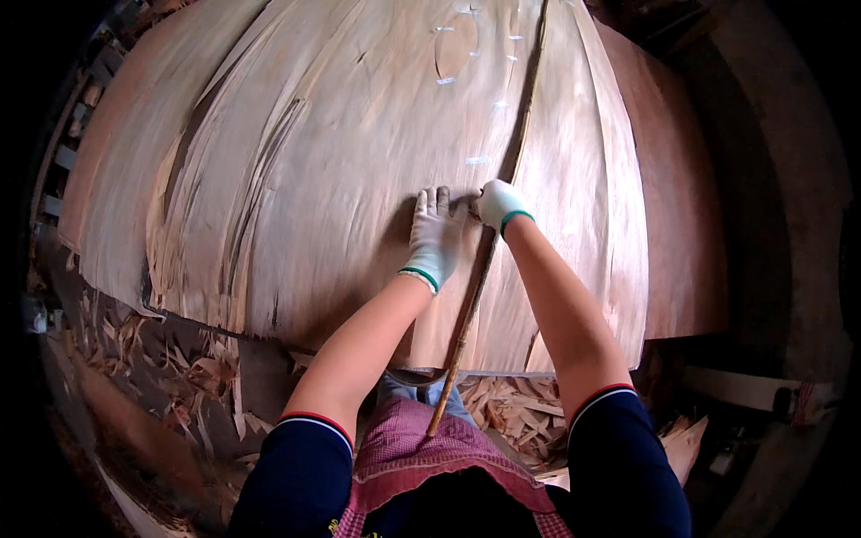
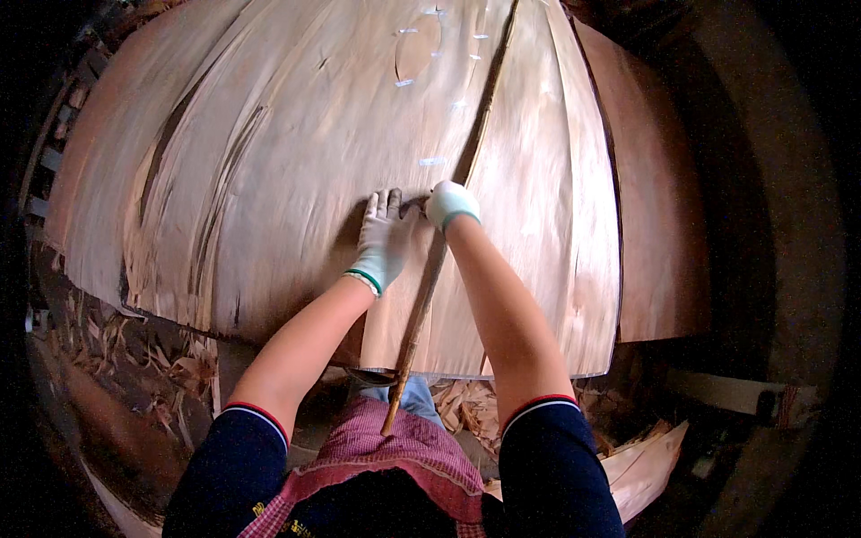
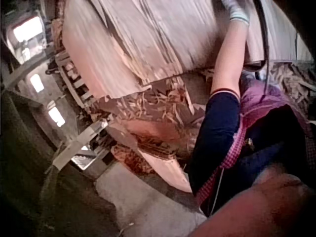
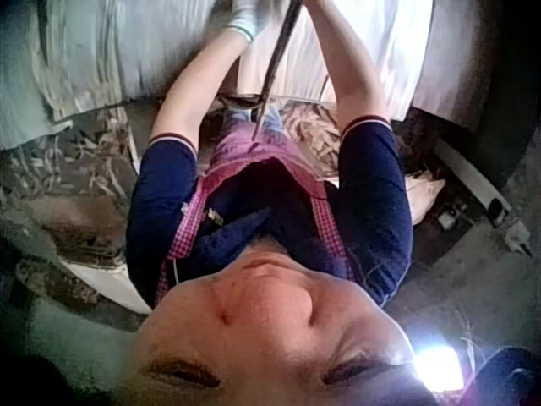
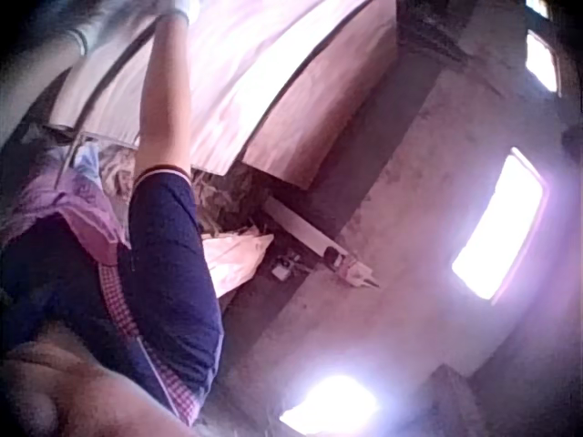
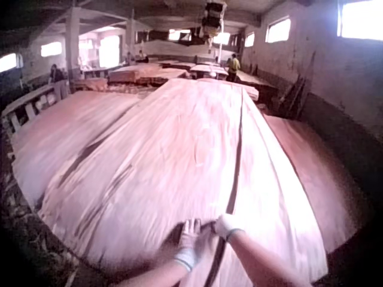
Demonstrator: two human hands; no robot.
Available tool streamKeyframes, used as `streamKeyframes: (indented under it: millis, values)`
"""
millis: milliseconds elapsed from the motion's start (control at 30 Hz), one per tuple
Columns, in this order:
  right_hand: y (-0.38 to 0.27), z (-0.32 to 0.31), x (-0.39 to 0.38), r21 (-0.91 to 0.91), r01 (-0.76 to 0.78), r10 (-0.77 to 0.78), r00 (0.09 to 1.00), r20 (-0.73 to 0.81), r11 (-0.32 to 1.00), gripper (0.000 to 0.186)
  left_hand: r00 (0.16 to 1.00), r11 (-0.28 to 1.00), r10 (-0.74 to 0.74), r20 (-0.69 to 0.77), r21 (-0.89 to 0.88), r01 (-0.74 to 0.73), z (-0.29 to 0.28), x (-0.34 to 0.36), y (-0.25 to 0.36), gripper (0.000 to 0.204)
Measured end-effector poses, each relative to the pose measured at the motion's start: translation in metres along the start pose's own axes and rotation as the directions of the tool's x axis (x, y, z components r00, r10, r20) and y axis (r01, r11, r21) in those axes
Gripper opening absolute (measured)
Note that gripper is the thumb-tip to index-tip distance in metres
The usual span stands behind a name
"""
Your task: The person uses a utility knife to cut strips from a stack of wood veneer sheets, applies adhesive tape to join the pieces, and removes excess wood fragments by hand.
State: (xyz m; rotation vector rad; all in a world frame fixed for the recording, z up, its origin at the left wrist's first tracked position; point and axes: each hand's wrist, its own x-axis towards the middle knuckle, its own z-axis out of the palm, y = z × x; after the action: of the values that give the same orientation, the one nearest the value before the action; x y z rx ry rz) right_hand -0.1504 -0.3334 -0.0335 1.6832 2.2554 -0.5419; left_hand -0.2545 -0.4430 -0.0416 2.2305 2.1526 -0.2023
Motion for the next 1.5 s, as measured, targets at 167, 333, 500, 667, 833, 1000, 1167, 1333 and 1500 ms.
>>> streamKeyframes:
  millis: [167,333,500,667,833,1000,1167,1333,1500]
  values:
    - [0.009,0.016,-0.075,0.266,-0.005,0.06,0.978,-0.198,0.964,0.028,0.993,0.997,-0.054,-0.106,-0.062,0.047,0.006,0.012,0.008,0.041]
    - [0.011,0.014,-0.164,0.724,0.112,-0.018,0.991,-0.136,0.681,0.025,0.981,0.715,-0.149,-0.123,-0.699,0.021,0.017,-0.032,-0.035,0.046]
    - [0.025,0.027,-0.199,0.734,0.05,-0.049,0.999,-0.023,0.677,0.024,0.924,0.786,-0.222,-0.312,-0.618,-0.019,0.022,-0.162,-0.013,0.072]
    - [-0.019,0.052,-0.165,0.671,0.2,-0.265,0.964,-0.006,0.714,0.027,0.888,0.808,-0.284,-0.362,-0.589,0.018,0.044,-0.184,-0.006,0.078]
    - [-0.042,0.067,-0.138,0.247,0.326,-0.315,0.945,-0.084,0.913,0.026,0.972,0.874,-0.095,-0.217,-0.485,-0.023,0.025,-0.177,-0.002,0.072]
    - [-0.029,0.091,-0.162,0.326,0.173,-0.109,0.972,-0.206,0.929,0.023,0.99,0.984,-0.022,-0.139,-0.179,-0.003,0.029,-0.17,0.017,0.058]
    - [-0.037,0.066,-0.22,0.627,-0.013,0.018,1.0,-0.002,0.779,0.029,0.965,0.965,-0.104,-0.239,-0.26,0.039,0.041,-0.17,-0.001,0.043]
    - [0.064,0.061,-0.25,0.778,-0.017,-0.001,1.0,0.022,0.628,0.027,0.986,0.752,-0.115,0.117,-0.638,0.163,-0.024,-0.252,0.029,0.035]
    - [0.058,0.091,-0.23,0.779,-0.013,-0.062,0.996,0.067,0.626,0.027,0.974,0.635,0.01,0.226,-0.754,0.168,0.001,-0.278,0.054,0.041]
